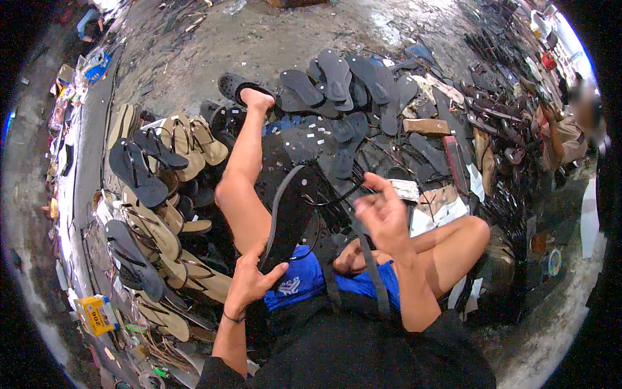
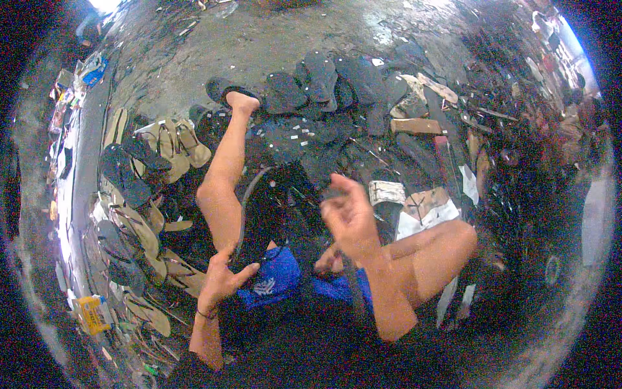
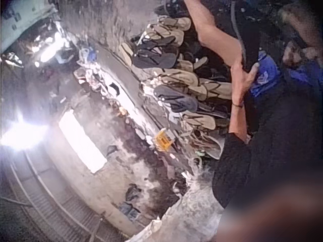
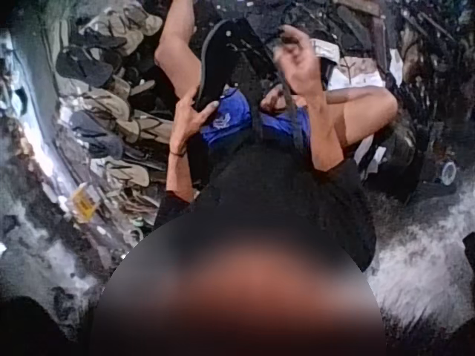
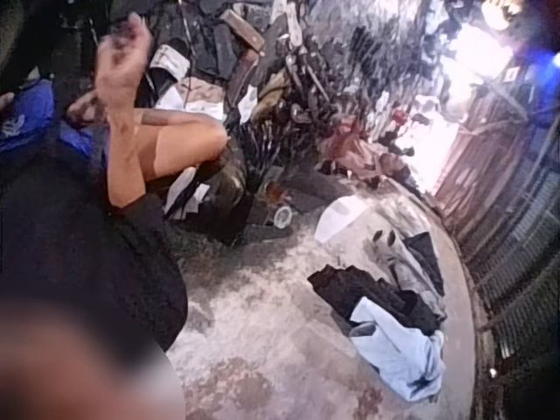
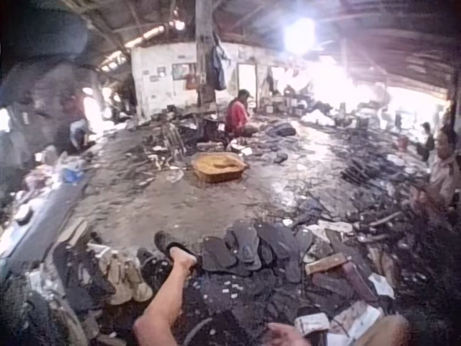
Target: The person sits on the floor and assembles flip-flops by hand, inserting the strap through holes in the sole and securing it. They handle multiple flip-flop soles and straps, repeatedly threading and adjusting the straps to complete each unit.
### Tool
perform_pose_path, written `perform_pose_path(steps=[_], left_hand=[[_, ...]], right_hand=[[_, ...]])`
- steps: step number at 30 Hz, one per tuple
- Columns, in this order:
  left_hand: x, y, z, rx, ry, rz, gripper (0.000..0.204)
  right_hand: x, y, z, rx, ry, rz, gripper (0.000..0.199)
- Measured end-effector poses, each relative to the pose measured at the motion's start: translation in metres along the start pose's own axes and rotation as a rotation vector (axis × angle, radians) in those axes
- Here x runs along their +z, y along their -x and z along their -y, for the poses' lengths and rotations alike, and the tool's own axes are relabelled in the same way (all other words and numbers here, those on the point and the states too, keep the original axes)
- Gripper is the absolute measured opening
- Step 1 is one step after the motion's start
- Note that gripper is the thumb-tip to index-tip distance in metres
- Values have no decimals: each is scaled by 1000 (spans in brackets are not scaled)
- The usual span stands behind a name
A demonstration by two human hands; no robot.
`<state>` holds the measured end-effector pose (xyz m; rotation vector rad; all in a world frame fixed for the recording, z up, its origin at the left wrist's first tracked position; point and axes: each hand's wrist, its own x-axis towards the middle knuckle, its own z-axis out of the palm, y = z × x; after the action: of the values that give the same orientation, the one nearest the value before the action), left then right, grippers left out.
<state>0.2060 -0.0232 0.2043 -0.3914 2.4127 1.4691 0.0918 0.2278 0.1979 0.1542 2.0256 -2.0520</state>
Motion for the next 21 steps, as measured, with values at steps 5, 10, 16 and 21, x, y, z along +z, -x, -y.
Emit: perform_pose_path(steps=[5,10,16,21], left_hand=[[9,-2,-2,191,-117,-30,49],[2,6,3,115,-23,-35,47],[-4,6,12,-113,737,-482,30],[19,5,7,-225,642,-605,19]], right_hand=[[26,10,-15,-115,-230,30,37],[-2,-15,-34,-22,-737,-224,25],[-17,-16,-38,244,-889,-63,27],[19,22,-29,-234,390,200,30]])
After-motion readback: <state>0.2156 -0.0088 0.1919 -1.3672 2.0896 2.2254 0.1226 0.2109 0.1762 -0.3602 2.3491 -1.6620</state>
